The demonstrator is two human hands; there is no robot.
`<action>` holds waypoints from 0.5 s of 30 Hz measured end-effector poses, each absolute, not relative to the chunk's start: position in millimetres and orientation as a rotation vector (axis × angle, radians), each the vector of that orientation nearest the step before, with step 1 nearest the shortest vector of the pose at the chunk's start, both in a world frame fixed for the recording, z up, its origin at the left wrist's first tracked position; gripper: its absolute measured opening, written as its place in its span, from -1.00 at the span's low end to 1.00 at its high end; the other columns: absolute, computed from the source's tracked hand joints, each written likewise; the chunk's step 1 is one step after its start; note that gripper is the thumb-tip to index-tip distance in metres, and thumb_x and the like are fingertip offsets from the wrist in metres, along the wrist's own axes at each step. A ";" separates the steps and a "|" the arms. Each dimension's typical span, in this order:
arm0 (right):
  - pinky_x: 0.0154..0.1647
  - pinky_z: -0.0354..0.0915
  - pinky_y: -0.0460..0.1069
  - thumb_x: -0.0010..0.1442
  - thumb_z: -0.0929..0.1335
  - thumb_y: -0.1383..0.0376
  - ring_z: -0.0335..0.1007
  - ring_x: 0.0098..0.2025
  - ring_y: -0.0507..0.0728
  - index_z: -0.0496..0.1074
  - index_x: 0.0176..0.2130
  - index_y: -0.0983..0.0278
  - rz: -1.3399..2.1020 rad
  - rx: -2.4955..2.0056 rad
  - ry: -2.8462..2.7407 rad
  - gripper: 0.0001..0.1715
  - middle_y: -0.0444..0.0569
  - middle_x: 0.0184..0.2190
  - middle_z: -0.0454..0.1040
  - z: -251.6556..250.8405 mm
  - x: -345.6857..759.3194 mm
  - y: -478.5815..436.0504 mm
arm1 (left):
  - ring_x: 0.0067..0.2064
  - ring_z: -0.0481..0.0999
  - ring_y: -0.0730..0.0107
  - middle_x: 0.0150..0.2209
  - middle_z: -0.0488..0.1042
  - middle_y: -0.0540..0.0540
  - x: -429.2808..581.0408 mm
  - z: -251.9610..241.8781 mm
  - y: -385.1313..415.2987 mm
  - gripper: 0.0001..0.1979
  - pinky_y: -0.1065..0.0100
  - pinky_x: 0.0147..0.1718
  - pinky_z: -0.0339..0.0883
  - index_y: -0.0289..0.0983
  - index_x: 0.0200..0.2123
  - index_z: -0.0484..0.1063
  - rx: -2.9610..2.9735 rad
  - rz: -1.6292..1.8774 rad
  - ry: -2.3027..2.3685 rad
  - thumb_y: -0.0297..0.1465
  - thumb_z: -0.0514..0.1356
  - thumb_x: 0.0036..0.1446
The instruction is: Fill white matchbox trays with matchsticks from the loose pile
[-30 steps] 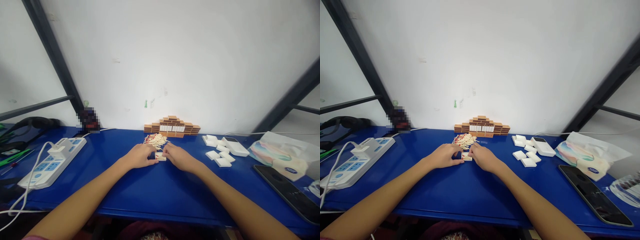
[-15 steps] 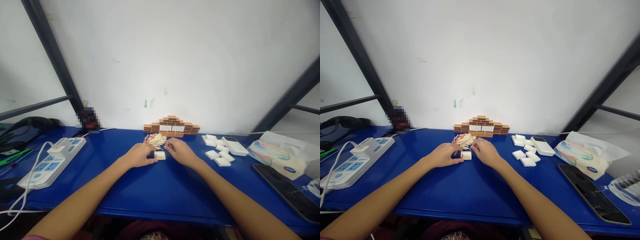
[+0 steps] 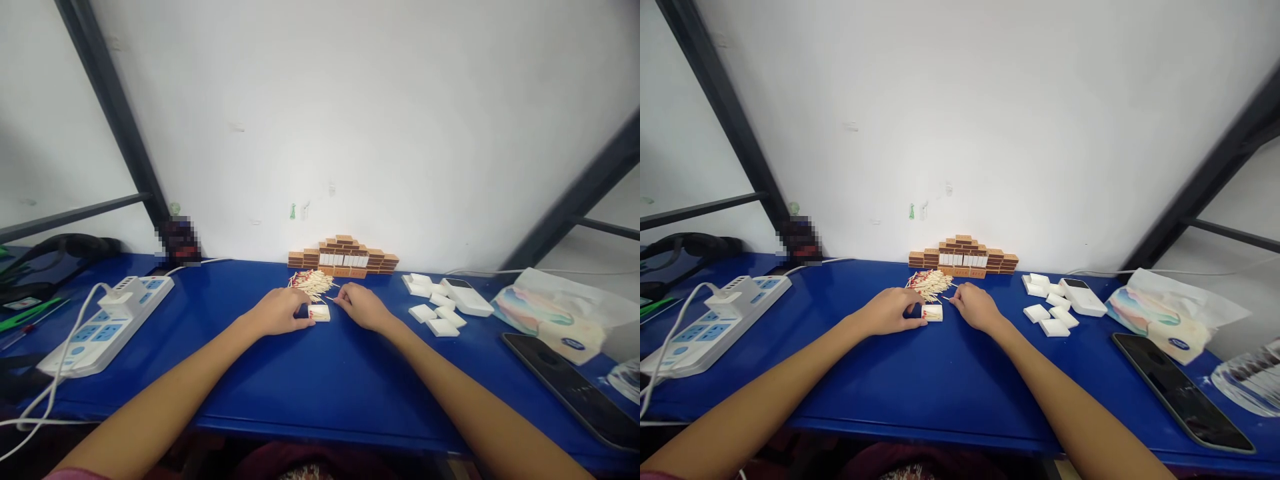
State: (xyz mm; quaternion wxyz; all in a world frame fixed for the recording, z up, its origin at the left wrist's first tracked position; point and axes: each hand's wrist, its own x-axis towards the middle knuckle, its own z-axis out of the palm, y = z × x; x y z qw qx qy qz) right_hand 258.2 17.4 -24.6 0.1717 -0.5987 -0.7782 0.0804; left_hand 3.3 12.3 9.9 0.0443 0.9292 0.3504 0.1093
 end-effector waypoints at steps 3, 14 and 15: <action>-0.25 0.19 -0.03 0.40 0.32 0.25 0.44 -0.21 0.14 0.43 -0.28 0.27 0.239 -1.669 -2.217 -0.80 0.04 -0.21 0.52 -24.1 258.7 16.6 | -0.34 0.50 0.32 -0.33 0.56 -0.02 3.4 10.2 12.6 -0.71 0.35 -0.42 0.12 -0.22 -0.24 0.49 2.830 0.331 1.073 -0.10 0.27 0.22; -0.23 0.22 -0.04 0.40 0.32 0.32 0.37 -0.24 0.11 0.40 -0.23 0.25 0.354 -1.221 -2.393 -0.90 -0.02 -0.22 0.47 -14.4 239.4 -3.4 | -0.34 0.51 0.32 -0.33 0.55 -0.03 2.3 8.4 14.3 -0.71 0.35 -0.43 0.11 -0.22 -0.18 0.52 2.815 0.324 1.092 -0.12 0.28 0.22; -0.22 0.22 -0.04 0.42 0.30 0.30 0.37 -0.23 0.11 0.40 -0.23 0.24 0.337 -1.205 -2.384 -0.86 -0.02 -0.22 0.47 -15.1 239.9 -2.0 | -0.34 0.51 0.32 -0.32 0.56 -0.03 2.2 8.4 14.4 -0.72 0.35 -0.43 0.10 -0.22 -0.19 0.52 2.816 0.325 1.088 -0.12 0.28 0.22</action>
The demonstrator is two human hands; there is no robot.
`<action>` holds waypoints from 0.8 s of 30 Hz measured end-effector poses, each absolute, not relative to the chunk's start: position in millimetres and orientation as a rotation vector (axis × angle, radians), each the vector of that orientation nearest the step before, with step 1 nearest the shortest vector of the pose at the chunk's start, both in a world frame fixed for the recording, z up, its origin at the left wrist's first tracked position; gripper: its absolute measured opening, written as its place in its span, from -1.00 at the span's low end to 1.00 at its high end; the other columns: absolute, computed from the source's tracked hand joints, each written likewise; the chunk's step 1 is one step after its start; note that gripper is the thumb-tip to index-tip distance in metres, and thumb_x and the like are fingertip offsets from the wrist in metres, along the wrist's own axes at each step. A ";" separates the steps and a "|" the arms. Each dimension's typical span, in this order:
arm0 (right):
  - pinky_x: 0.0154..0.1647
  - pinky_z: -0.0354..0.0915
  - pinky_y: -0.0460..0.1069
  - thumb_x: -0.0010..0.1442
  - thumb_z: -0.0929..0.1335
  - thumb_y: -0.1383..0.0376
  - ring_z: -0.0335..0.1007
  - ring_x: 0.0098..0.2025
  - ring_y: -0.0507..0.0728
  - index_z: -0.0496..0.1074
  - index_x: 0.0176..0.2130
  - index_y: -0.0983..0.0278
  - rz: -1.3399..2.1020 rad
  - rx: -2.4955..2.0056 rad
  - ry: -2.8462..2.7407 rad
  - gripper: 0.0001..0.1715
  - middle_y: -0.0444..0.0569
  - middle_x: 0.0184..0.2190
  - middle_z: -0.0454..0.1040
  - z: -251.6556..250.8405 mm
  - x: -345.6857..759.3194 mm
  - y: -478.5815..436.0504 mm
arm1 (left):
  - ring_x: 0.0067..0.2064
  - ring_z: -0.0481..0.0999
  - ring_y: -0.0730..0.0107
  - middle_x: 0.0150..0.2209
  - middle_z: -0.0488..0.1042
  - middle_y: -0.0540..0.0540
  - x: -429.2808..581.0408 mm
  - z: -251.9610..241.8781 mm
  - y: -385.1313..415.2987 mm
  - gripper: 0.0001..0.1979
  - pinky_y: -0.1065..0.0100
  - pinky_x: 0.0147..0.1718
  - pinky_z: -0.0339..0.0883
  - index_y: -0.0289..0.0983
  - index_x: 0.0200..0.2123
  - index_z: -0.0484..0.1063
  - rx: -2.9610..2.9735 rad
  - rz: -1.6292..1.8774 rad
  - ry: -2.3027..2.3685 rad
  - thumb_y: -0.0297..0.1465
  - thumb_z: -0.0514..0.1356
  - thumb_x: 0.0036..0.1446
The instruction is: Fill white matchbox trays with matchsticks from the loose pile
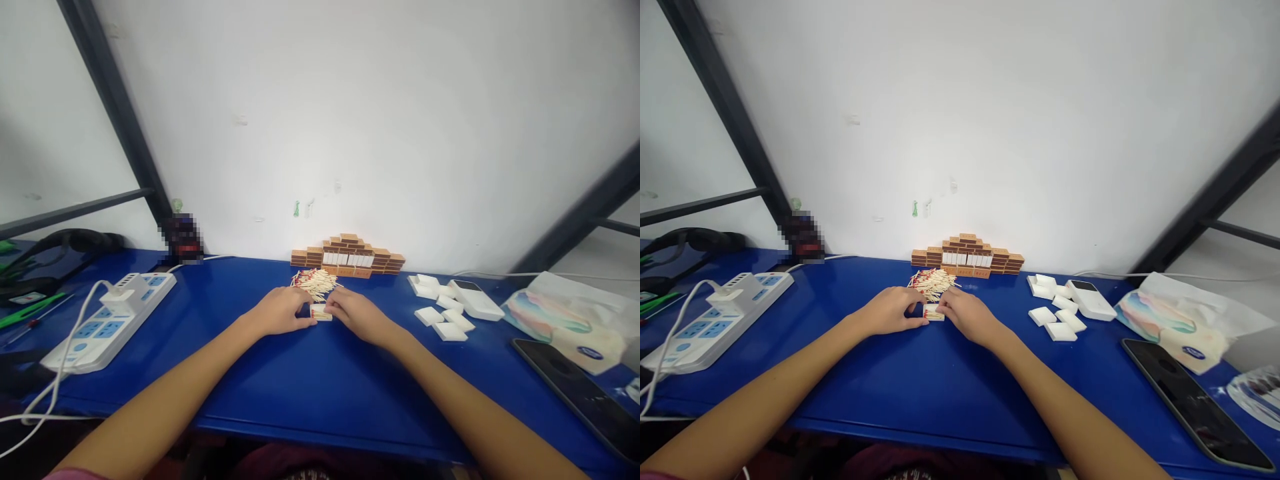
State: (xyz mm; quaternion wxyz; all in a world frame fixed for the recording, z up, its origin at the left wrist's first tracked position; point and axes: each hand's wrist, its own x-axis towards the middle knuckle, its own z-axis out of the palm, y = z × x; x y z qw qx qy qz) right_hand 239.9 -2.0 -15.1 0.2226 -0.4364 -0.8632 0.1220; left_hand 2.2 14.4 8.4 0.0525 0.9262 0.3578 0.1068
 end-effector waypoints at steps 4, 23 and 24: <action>-0.27 0.19 -0.03 0.46 0.24 0.20 0.37 -0.29 0.10 0.41 -0.28 0.24 0.193 -1.295 -2.230 -0.71 -0.04 -0.30 0.49 -18.9 251.7 11.4 | -0.36 0.49 0.34 -0.35 0.55 -0.01 1.6 8.5 15.1 -0.73 0.35 -0.43 0.10 -0.22 -0.24 0.51 2.802 0.349 1.070 -0.12 0.29 0.21; -0.23 0.19 -0.03 0.40 0.31 0.31 0.44 -0.17 0.15 0.45 -0.24 0.28 0.097 -1.674 -2.105 -0.85 0.06 -0.16 0.52 -39.0 268.0 58.5 | -0.41 0.45 0.36 -0.43 0.52 0.00 2.6 4.3 15.2 -0.67 0.34 -0.45 0.07 -0.21 -0.27 0.52 2.767 0.365 1.044 -0.05 0.28 0.19; -0.22 0.19 -0.02 0.40 0.30 0.32 0.44 -0.17 0.15 0.44 -0.24 0.28 0.095 -1.682 -2.100 -0.84 0.07 -0.15 0.51 -37.1 269.4 56.3 | -0.42 0.45 0.36 -0.43 0.52 0.01 2.1 4.2 15.6 -0.67 0.34 -0.45 0.07 -0.20 -0.25 0.53 2.761 0.363 1.049 -0.05 0.28 0.19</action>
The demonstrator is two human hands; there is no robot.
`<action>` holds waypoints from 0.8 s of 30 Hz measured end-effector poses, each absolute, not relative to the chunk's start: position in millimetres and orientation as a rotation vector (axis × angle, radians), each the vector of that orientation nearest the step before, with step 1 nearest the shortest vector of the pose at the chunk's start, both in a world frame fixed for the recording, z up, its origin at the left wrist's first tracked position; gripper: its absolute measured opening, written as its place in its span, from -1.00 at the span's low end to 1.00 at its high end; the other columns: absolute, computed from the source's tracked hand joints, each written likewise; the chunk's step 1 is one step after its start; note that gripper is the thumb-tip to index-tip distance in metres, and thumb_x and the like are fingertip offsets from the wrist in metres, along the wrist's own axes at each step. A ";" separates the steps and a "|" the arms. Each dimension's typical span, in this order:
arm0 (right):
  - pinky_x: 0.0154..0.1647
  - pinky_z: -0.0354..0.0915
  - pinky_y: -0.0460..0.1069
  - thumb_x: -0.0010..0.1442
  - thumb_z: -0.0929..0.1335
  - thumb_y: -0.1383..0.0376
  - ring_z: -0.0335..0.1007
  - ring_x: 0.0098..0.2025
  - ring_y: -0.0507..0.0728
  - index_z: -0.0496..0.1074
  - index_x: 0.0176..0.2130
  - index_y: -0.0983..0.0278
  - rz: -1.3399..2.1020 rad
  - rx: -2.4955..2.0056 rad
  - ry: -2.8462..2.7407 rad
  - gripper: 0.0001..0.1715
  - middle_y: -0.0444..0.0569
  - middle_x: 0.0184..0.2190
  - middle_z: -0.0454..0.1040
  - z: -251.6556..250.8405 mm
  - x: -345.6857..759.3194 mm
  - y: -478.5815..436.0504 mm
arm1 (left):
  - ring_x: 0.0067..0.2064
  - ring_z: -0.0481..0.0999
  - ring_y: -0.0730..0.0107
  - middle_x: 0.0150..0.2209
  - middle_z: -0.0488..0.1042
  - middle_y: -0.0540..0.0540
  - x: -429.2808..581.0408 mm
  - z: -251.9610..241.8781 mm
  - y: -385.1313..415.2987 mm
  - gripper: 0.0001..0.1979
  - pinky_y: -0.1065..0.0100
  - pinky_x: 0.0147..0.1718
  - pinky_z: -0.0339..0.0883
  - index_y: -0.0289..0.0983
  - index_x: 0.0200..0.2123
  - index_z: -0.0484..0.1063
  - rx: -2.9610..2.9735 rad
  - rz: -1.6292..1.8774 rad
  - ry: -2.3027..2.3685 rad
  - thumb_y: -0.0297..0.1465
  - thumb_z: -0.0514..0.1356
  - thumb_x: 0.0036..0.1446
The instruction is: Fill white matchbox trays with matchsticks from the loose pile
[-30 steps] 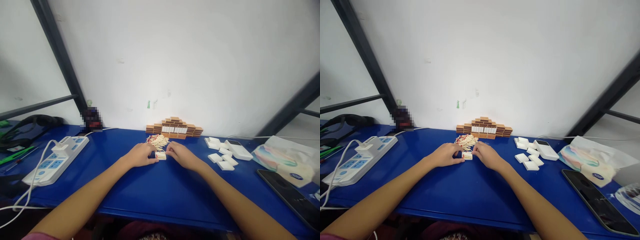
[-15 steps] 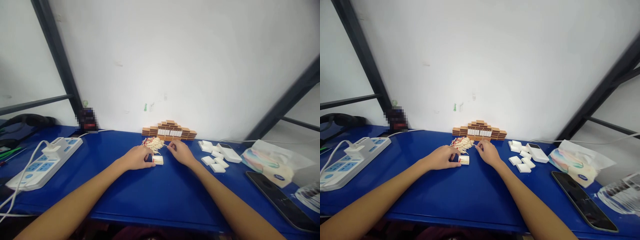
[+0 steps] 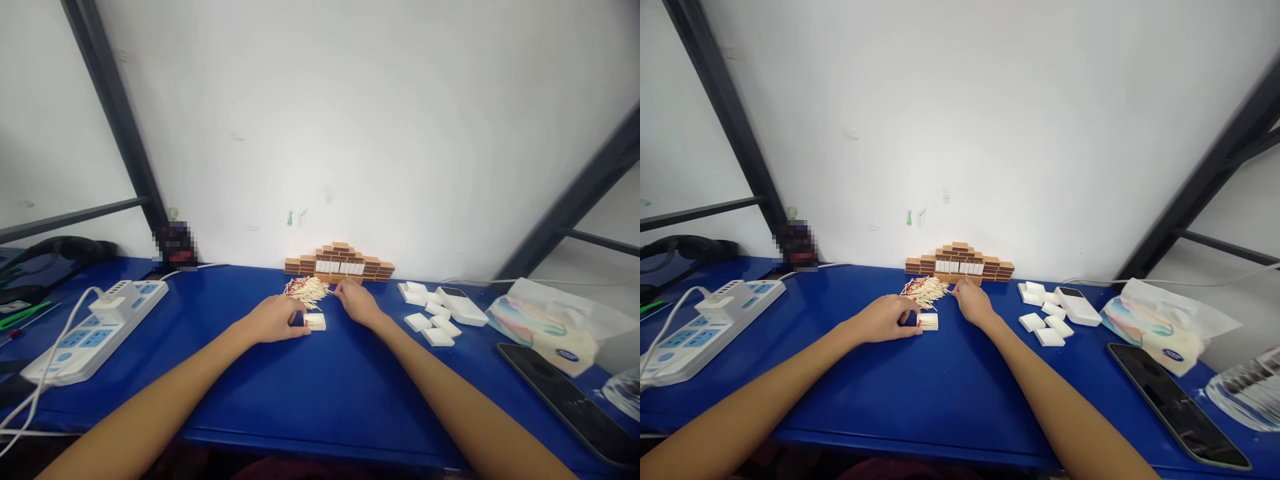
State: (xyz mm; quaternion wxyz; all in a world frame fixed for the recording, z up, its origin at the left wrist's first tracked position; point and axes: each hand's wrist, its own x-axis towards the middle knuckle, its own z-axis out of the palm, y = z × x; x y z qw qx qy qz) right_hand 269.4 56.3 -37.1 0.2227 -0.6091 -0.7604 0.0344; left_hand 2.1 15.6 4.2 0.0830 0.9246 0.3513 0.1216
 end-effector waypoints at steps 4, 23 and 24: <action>-0.18 0.21 -0.03 0.42 0.28 0.34 0.42 -0.16 0.14 0.40 -0.22 0.27 0.116 -1.601 -2.123 -0.86 0.04 -0.16 0.48 -23.5 274.3 38.5 | -0.42 0.47 0.35 -0.43 0.53 0.01 1.2 4.9 16.6 -0.66 0.35 -0.45 0.08 -0.20 -0.18 0.55 2.753 0.354 1.092 -0.06 0.28 0.19; -0.31 0.18 -0.05 0.28 0.40 0.17 0.38 -0.32 0.09 0.46 -0.36 0.25 0.201 -1.480 -2.043 -0.76 -0.06 -0.35 0.48 -20.4 233.4 23.3 | -0.47 0.44 0.42 -0.46 0.53 0.03 6.9 2.8 8.2 -0.70 0.37 -0.47 0.11 -0.20 -0.25 0.55 2.730 0.349 0.975 -0.09 0.33 0.12; -0.33 0.17 -0.05 0.27 0.41 0.11 0.39 -0.32 0.09 0.46 -0.39 0.25 0.212 -1.516 -2.029 -0.71 -0.05 -0.35 0.49 -21.7 230.6 26.8 | -0.48 0.44 0.42 -0.47 0.53 0.03 8.2 1.6 7.0 -0.69 0.37 -0.47 0.10 -0.20 -0.24 0.55 2.727 0.350 0.964 -0.09 0.33 0.12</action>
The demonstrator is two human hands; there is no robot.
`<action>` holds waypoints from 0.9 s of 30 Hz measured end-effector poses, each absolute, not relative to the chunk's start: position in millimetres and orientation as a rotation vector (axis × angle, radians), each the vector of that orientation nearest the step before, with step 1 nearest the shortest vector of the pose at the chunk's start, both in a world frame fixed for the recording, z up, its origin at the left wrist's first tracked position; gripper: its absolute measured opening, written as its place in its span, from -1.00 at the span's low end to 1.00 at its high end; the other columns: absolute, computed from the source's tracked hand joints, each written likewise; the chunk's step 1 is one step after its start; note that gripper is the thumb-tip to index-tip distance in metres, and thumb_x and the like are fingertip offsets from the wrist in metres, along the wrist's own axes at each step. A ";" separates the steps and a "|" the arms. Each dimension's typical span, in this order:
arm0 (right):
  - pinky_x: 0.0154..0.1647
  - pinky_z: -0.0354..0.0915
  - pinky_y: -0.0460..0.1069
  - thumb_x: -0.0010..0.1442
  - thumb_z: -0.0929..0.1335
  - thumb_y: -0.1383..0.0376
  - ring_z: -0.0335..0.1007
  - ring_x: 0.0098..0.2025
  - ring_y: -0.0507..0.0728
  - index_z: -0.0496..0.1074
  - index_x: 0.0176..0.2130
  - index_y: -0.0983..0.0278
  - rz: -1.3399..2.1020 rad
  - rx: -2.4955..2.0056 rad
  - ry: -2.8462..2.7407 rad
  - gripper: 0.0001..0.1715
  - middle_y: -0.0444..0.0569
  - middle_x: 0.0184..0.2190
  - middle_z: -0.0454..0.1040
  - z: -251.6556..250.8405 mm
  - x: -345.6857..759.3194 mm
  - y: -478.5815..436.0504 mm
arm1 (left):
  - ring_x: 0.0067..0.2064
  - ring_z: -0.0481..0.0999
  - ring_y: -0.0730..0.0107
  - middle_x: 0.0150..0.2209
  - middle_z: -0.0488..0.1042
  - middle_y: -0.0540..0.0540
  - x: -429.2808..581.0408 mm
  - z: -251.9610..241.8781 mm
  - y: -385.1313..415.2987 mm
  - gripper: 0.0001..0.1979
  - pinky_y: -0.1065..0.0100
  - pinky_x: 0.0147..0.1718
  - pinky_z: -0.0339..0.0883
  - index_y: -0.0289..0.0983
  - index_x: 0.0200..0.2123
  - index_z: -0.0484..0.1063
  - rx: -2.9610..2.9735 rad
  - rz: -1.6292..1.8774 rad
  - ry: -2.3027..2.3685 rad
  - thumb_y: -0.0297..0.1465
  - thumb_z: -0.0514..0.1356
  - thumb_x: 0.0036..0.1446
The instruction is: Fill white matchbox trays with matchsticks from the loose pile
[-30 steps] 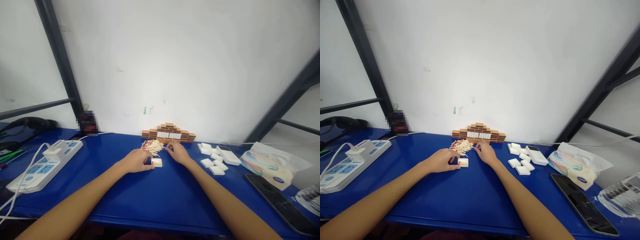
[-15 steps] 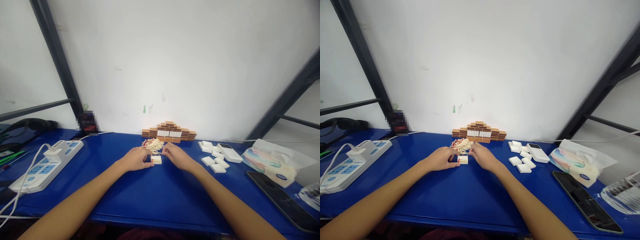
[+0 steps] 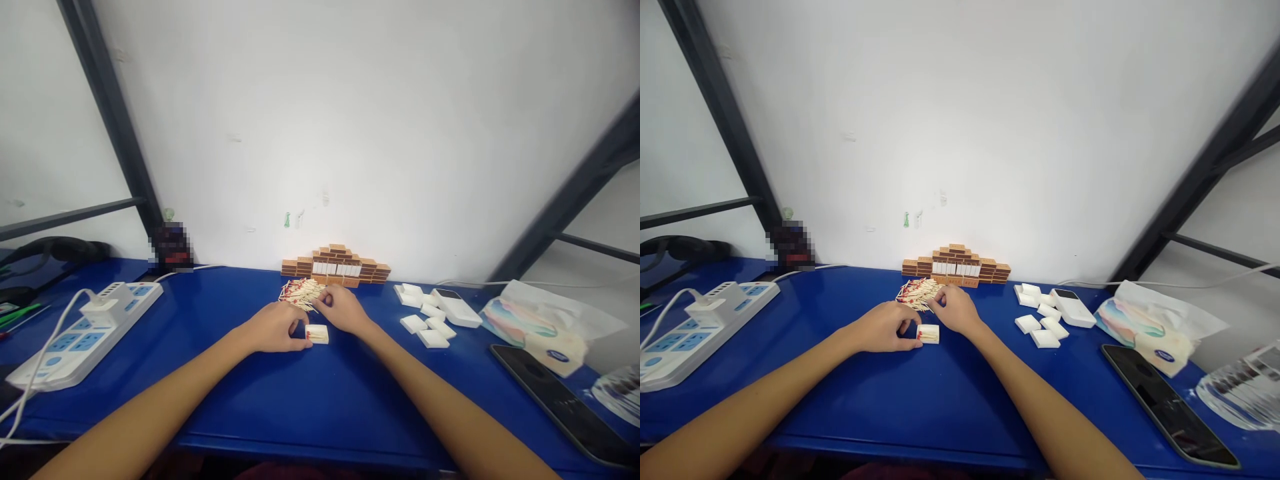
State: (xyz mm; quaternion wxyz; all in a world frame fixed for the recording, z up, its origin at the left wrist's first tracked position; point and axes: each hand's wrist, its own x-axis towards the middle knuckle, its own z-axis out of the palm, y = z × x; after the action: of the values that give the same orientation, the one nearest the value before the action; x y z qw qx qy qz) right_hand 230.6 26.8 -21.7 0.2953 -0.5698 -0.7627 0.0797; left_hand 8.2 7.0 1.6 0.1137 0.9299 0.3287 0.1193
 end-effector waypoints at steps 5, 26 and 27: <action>-0.41 0.13 -0.05 0.15 0.46 -0.05 0.40 -0.34 0.09 0.44 -0.40 0.23 0.259 -1.624 -2.016 -0.58 -0.06 -0.32 0.52 -26.5 221.8 26.2 | -0.47 0.43 0.42 -0.46 0.53 0.04 10.2 1.0 5.4 -0.69 0.36 -0.47 0.09 -0.20 -0.20 0.56 2.748 0.360 0.978 -0.09 0.32 0.14; -0.23 0.20 -0.03 0.39 0.33 0.34 0.44 -0.20 0.14 0.42 -0.26 0.26 0.204 -1.589 -2.179 -0.87 0.03 -0.19 0.48 -16.1 250.1 15.8 | -0.43 0.48 0.35 -0.44 0.52 0.00 6.6 7.6 10.3 -0.69 0.33 -0.47 0.06 -0.21 -0.26 0.53 2.798 0.300 1.097 -0.08 0.27 0.20; -0.22 0.21 -0.04 0.39 0.33 0.34 0.43 -0.20 0.13 0.41 -0.25 0.25 0.239 -1.502 -2.212 -0.88 0.01 -0.20 0.48 -12.9 251.1 12.1 | -0.43 0.48 0.34 -0.44 0.53 -0.01 6.9 7.5 10.1 -0.69 0.33 -0.47 0.06 -0.21 -0.25 0.53 2.795 0.298 1.112 -0.08 0.27 0.20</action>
State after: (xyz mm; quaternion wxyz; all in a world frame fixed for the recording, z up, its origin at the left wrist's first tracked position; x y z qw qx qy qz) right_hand 251.1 12.1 -12.9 0.2265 -0.5450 -0.8026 0.0867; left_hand 6.9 10.1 7.5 0.0593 0.9230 0.3673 0.0983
